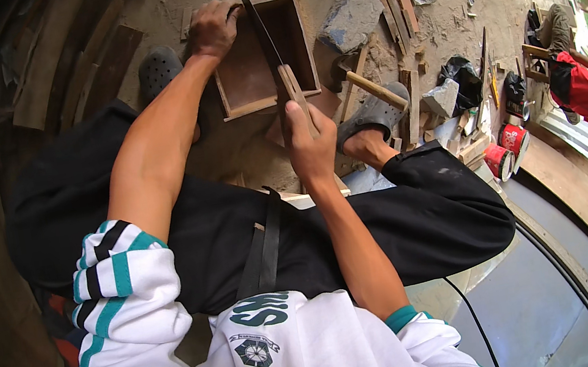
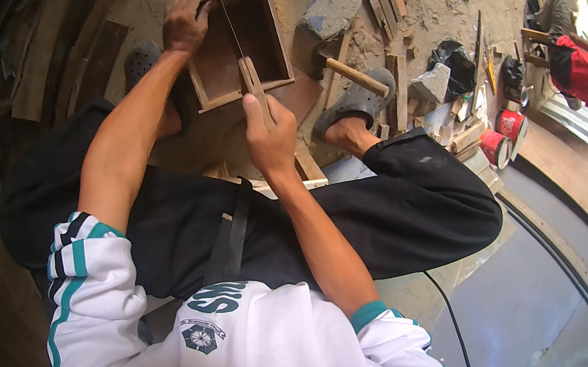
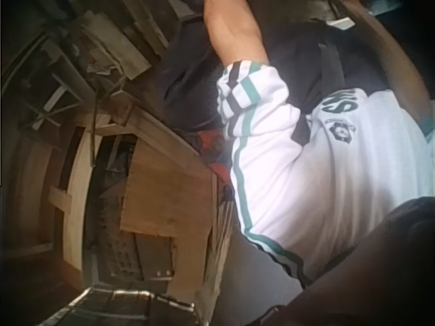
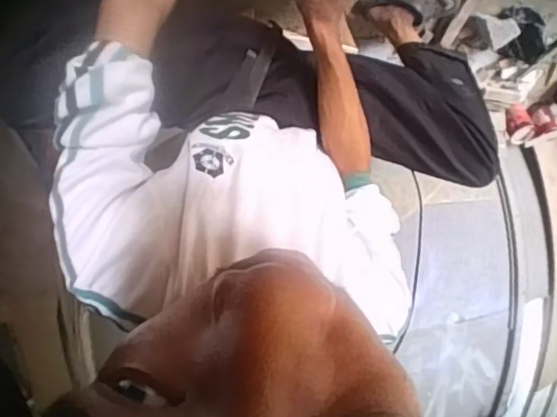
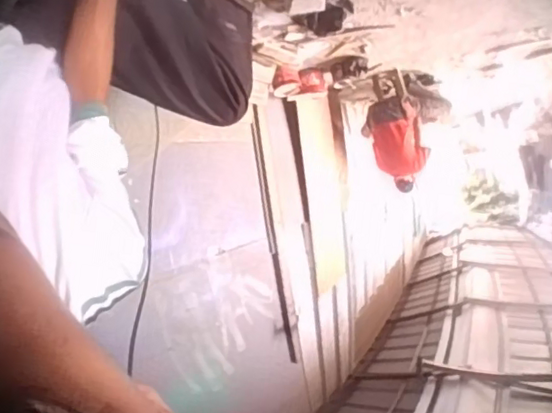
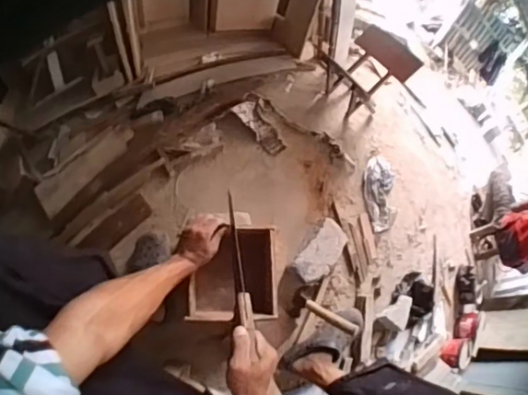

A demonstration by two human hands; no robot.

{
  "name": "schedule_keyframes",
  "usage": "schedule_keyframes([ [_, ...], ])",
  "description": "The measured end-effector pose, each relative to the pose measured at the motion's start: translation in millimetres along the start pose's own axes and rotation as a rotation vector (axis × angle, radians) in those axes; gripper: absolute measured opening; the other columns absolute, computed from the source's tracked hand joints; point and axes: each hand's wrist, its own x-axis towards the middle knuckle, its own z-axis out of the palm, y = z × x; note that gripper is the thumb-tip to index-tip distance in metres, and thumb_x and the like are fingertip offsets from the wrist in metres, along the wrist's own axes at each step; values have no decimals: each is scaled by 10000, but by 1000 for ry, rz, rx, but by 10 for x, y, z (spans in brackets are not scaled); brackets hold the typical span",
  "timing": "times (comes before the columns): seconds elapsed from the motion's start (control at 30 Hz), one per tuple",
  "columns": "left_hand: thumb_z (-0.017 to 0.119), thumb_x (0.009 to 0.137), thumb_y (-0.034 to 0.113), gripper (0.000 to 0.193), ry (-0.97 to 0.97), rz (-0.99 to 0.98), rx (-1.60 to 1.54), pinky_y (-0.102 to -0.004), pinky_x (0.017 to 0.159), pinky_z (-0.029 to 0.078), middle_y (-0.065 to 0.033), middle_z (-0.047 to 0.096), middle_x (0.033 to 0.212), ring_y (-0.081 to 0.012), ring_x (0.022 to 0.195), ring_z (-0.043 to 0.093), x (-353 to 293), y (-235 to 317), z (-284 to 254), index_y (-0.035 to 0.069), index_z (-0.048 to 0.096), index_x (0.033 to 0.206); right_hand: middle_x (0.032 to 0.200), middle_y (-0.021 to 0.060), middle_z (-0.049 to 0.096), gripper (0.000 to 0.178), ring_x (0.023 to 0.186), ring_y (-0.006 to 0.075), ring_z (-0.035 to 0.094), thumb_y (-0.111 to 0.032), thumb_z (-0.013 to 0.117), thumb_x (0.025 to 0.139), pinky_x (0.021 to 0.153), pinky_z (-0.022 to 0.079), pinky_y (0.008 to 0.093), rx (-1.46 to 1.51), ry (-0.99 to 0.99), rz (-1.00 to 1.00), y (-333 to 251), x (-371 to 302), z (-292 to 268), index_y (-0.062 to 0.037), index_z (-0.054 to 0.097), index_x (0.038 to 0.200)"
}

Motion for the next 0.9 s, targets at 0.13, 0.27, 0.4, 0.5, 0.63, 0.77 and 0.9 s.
schedule_keyframes([
  [0.13,718,860,216,155,22,20,0,-425,809,491,-75,681,908,-307,893,648,-19,-16,-20,139,698,993,630,-51,478,350,541,31,428,-313,577,1011,470,309,219,38,-11,64,14,-273,-146,-57,572,772],
  [0.27,704,888,204,147,9,-12,-7,-415,836,496,-83,692,952,-322,907,647,42,3,-9,123,718,1010,630,-52,468,351,542,34,420,-314,587,1002,478,314,215,118,-6,101,-94,242,42,-74,541,750],
  [0.4,701,894,220,140,8,-10,-11,-415,839,494,-75,696,953,-317,906,651,18,-31,4,127,720,998,630,-52,451,353,540,39,403,-313,594,1002,487,315,213,130,-52,22,-252,351,53,-76,535,748],
  [0.5,704,893,230,141,34,-2,-28,-413,848,490,-71,697,952,-313,908,652,46,-32,4,132,722,993,632,-50,454,352,542,43,406,-304,599,1005,486,320,223,86,-44,-53,-272,205,3,-66,542,752],
  [0.63,715,877,236,145,12,-10,21,-412,842,487,-64,692,940,-304,899,651,43,-5,-16,138,720,983,639,63,545,318,627,122,472,-233,615,983,596,410,325,-61,-15,-11,-173,122,-10,30,607,805],
  [0.77,733,850,241,139,51,10,24,-416,816,482,-55,680,918,-293,884,646,38,-34,58,137,715,940,652,69,575,292,625,115,487,-215,614,985,593,414,314,-77,-22,-7,-115,63,-22,25,629,820],
  [0.9,738,844,240,156,56,19,17,-416,828,484,-58,675,913,-291,896,646,34,-27,12,126,715,947,659,69,595,274,625,106,495,-201,616,984,591,416,303,-104,-35,7,-115,-94,-92,22,640,826],
])
